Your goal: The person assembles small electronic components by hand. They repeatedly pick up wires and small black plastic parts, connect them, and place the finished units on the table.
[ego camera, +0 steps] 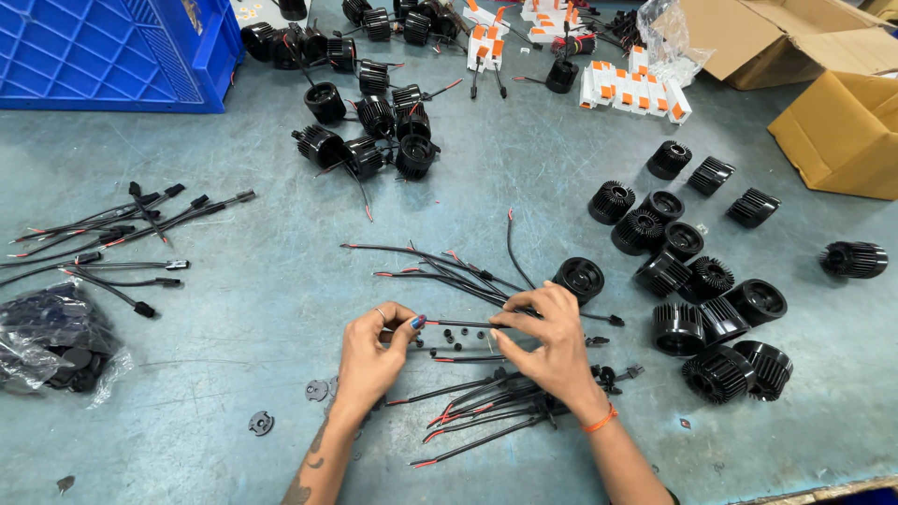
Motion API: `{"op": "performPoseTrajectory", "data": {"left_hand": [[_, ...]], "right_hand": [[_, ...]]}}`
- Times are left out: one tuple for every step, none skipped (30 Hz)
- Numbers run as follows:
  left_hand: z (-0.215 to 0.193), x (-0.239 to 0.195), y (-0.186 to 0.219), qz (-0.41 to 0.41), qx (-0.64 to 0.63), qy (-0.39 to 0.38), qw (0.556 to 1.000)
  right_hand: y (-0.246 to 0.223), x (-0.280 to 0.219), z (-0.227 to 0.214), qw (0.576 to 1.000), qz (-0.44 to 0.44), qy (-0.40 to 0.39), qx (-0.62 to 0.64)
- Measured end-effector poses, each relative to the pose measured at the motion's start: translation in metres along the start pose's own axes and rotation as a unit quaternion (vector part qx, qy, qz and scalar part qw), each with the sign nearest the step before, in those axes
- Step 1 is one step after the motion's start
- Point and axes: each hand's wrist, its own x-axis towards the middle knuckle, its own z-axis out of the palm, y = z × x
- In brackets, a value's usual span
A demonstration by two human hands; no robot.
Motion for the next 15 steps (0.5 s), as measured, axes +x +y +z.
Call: {"op": "performPoseTrajectory", "data": {"left_hand": [[-0.002, 0.001, 0.0, 0.001, 0.009, 0.005, 1.0], [-0.004, 0.002, 0.0, 0.001, 0.018, 0.01, 1.0], [-0.005, 0.002, 0.0, 0.004, 0.042, 0.015, 0.999], [-0.006, 0.003, 0.0, 0.007, 0.066, 0.02, 0.998], [-0.007, 0.003, 0.001, 0.01, 0.09, 0.025, 0.996], [-0.008, 0.003, 0.001, 0.005, 0.1, 0.022, 0.995], [-0.009, 0.003, 0.001, 0.0, 0.11, 0.019, 0.994], [-0.01, 0.003, 0.002, -0.005, 0.12, 0.016, 0.993], [-0.01, 0.003, 0.003, 0.005, 0.124, 0.0, 0.992], [-0.011, 0.002, 0.004, 0.014, 0.128, -0.015, 0.992], [-0.011, 0.002, 0.004, 0.023, 0.132, -0.031, 0.99], [-0.012, 0.001, 0.005, 0.014, 0.128, -0.043, 0.991], [-0.012, -0.001, 0.005, 0.004, 0.125, -0.055, 0.991], [-0.012, 0.0, 0.006, -0.004, 0.121, -0.067, 0.99], [-0.011, 0.0, 0.006, 0.005, 0.124, -0.079, 0.989]], "right_hand": [[0.001, 0.0, -0.001, 1.0, 0.003, -0.002, -0.004], [0.003, 0.0, -0.002, 1.0, 0.007, -0.004, -0.009], [0.004, 0.001, -0.004, 1.0, 0.01, -0.006, -0.013], [0.006, 0.001, -0.005, 1.0, 0.019, -0.015, -0.015], [0.007, 0.001, -0.007, 0.999, 0.029, -0.024, -0.017], [0.009, 0.0, -0.008, 0.999, 0.038, -0.033, -0.02], [0.01, -0.001, -0.01, 0.998, 0.046, -0.044, -0.02], [0.012, -0.001, -0.011, 0.997, 0.054, -0.055, -0.02], [0.013, -0.002, -0.012, 0.996, 0.061, -0.065, -0.02], [0.015, -0.002, -0.013, 0.994, 0.065, -0.082, -0.014], [0.017, -0.002, -0.013, 0.993, 0.069, -0.098, -0.008], [0.018, -0.003, -0.014, 0.991, 0.073, -0.116, -0.001], [0.02, -0.004, -0.015, 0.99, 0.076, -0.12, 0.005], [0.021, -0.004, -0.015, 0.989, 0.078, -0.124, 0.012], [0.021, -0.004, -0.015, 0.988, 0.081, -0.127, 0.018]]}}
